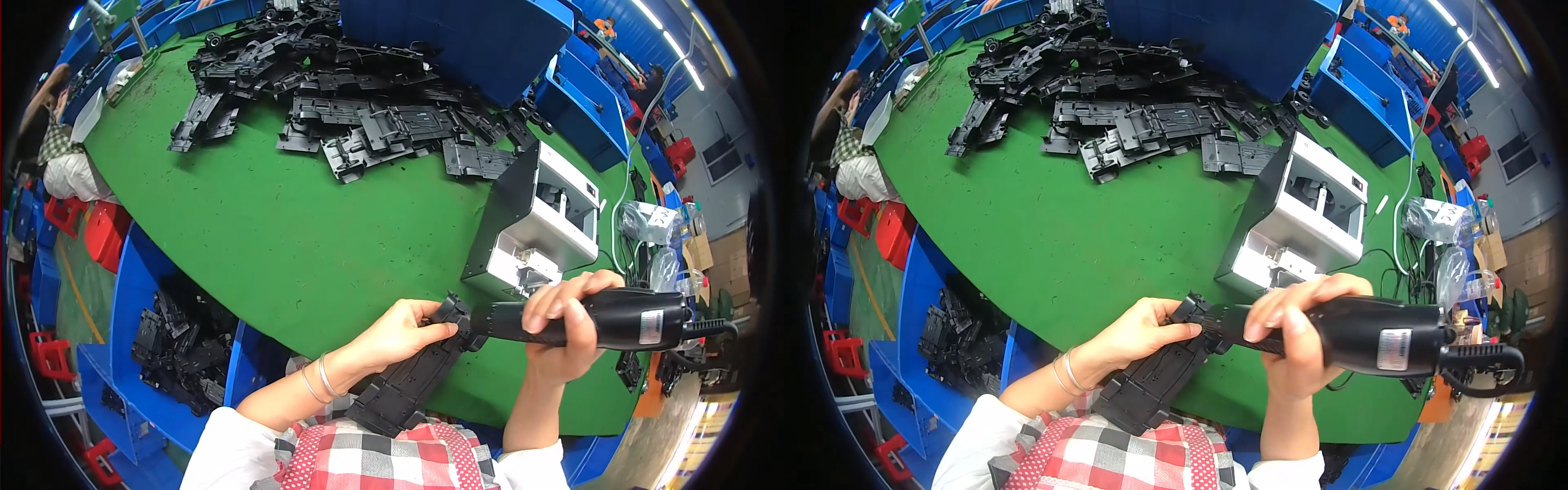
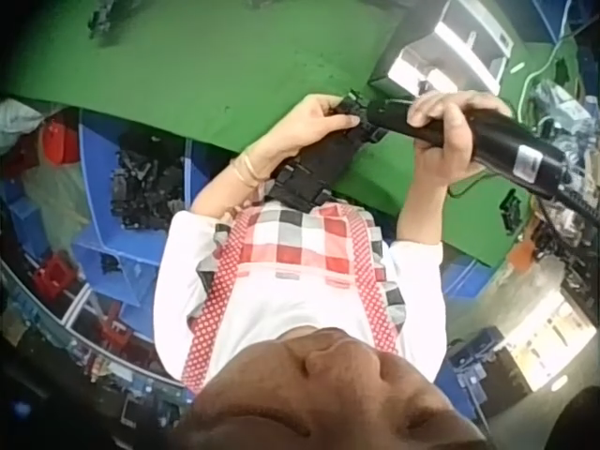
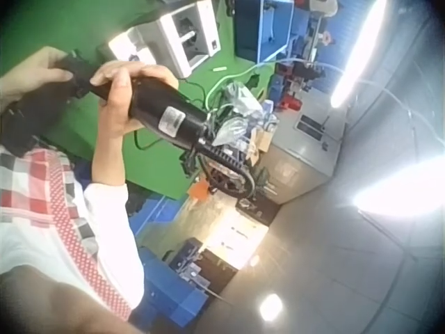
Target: The person picks up toy car chassis from a pile, drives screws into them using an electric screwdriver, and places the assembled chassis into a blue bin.
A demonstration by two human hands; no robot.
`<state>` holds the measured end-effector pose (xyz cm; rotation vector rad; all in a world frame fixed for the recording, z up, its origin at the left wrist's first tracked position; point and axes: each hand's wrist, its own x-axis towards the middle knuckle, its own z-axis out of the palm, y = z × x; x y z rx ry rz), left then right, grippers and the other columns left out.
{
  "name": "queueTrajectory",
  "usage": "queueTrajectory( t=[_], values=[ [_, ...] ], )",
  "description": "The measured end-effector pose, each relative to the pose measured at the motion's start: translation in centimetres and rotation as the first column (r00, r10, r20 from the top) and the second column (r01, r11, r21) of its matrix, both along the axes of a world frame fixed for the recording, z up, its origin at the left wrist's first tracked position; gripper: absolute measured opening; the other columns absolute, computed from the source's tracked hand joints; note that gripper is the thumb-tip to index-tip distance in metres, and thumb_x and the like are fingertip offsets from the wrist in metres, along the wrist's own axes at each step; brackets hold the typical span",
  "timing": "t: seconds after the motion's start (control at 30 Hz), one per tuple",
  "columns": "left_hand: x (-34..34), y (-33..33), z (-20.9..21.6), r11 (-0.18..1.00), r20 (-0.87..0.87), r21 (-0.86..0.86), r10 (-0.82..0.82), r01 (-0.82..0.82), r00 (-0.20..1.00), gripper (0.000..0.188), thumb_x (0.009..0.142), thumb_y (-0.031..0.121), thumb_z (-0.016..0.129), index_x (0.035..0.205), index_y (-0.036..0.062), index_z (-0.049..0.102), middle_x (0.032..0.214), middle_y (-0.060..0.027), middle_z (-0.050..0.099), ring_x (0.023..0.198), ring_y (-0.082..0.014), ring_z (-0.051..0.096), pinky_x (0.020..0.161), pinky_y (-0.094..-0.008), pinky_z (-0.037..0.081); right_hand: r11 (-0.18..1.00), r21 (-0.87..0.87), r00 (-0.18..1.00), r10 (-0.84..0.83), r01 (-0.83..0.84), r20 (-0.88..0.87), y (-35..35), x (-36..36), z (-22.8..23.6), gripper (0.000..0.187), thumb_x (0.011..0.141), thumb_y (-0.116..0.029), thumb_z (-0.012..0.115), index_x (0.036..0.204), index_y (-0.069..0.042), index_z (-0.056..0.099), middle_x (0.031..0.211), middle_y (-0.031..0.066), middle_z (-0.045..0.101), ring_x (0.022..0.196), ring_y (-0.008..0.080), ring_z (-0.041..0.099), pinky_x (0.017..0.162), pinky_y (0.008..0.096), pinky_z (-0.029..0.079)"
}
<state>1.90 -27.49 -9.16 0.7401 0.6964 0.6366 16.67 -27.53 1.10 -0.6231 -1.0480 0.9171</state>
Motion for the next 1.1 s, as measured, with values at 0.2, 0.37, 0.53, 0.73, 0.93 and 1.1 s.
queueTrajectory(
  t=[0.2,0.37,0.53,0.73,0.93,1.1],
  values=[
    [0.6,-0.4,-0.6,1.000,0.005,0.016,-0.005,0.005,1.000,0.018,0.081,0.005,0.057,0.095,-0.0053,0.061,0.083,-0.0032,0.063,0.071,-0.0055,0.054,0.063,-0.0206,0.045,0.996,-0.016,0.992,0.085,-0.084,0.090,-0.3,-0.3,-1.2,0.029,0.074,0.006,0.055,0.089,-0.005,0.033,0.059,0.0097,0.049,0.044,0.0196,0.050,0.045,0.0323,0.047],
    [0.9,-1.4,-1.1,0.999,0.032,0.048,0.000,-0.002,0.999,0.017,0.081,0.004,0.057,0.095,-0.0054,0.061,0.082,-0.0028,0.062,0.070,-0.0046,0.052,0.062,-0.0196,0.044,0.962,0.028,0.943,0.259,-0.270,0.208,-0.9,-0.3,-1.5,0.031,0.070,0.007,0.061,0.090,-0.002,0.039,0.063,0.0106,0.052,0.049,0.0199,0.054,0.047,0.0315,0.047],
    [-0.6,-2.1,0.6,0.945,0.086,-0.054,-0.318,0.323,0.944,0.032,0.083,0.018,0.061,0.108,-0.0021,0.055,0.099,-0.0050,0.061,0.090,-0.0108,0.054,0.080,-0.0231,0.043,0.940,0.222,0.965,0.262,-0.259,0.015,-0.6,3.7,1.3,0.034,0.071,-0.004,0.067,0.091,-0.003,0.040,0.063,0.0105,0.054,0.044,0.0208,0.053,0.037,0.0294,0.046],
    [-4.2,-2.8,-1.0,0.659,0.025,0.239,-0.739,0.714,0.673,0.050,0.079,0.012,0.063,0.124,-0.0006,0.043,0.118,-0.0102,0.052,0.109,-0.0166,0.047,0.095,-0.0285,0.036,0.927,0.262,0.929,-0.321,0.268,0.183,0.7,5.8,2.2,0.025,0.072,0.002,0.050,0.093,-0.002,0.037,0.062,0.0089,0.046,0.041,0.0164,0.045,0.040,0.0283,0.041],
    [-4.4,0.0,0.7,0.948,-0.042,0.078,-0.306,0.309,0.951,0.039,0.073,0.004,0.065,0.109,-0.0004,0.053,0.105,-0.0068,0.058,0.097,-0.0144,0.053,0.089,-0.0291,0.042,0.933,0.102,0.861,-0.359,0.346,0.361,1.9,4.2,1.2,0.024,0.073,0.004,0.052,0.093,-0.001,0.039,0.061,0.0090,0.048,0.045,0.0161,0.048,0.045,0.0288,0.045],
    [-3.6,1.2,0.2,0.995,-0.091,0.104,-0.001,0.011,0.996,0.033,0.073,0.007,0.066,0.103,-0.0010,0.056,0.098,-0.0061,0.059,0.091,-0.0152,0.055,0.084,-0.0282,0.043,1.000,-0.008,1.000,0.014,-0.014,0.013,-1.0,3.1,0.8,0.026,0.074,0.001,0.051,0.096,-0.001,0.037,0.062,0.0090,0.047,0.041,0.0176,0.046,0.039,0.0300,0.043]
  ],
)
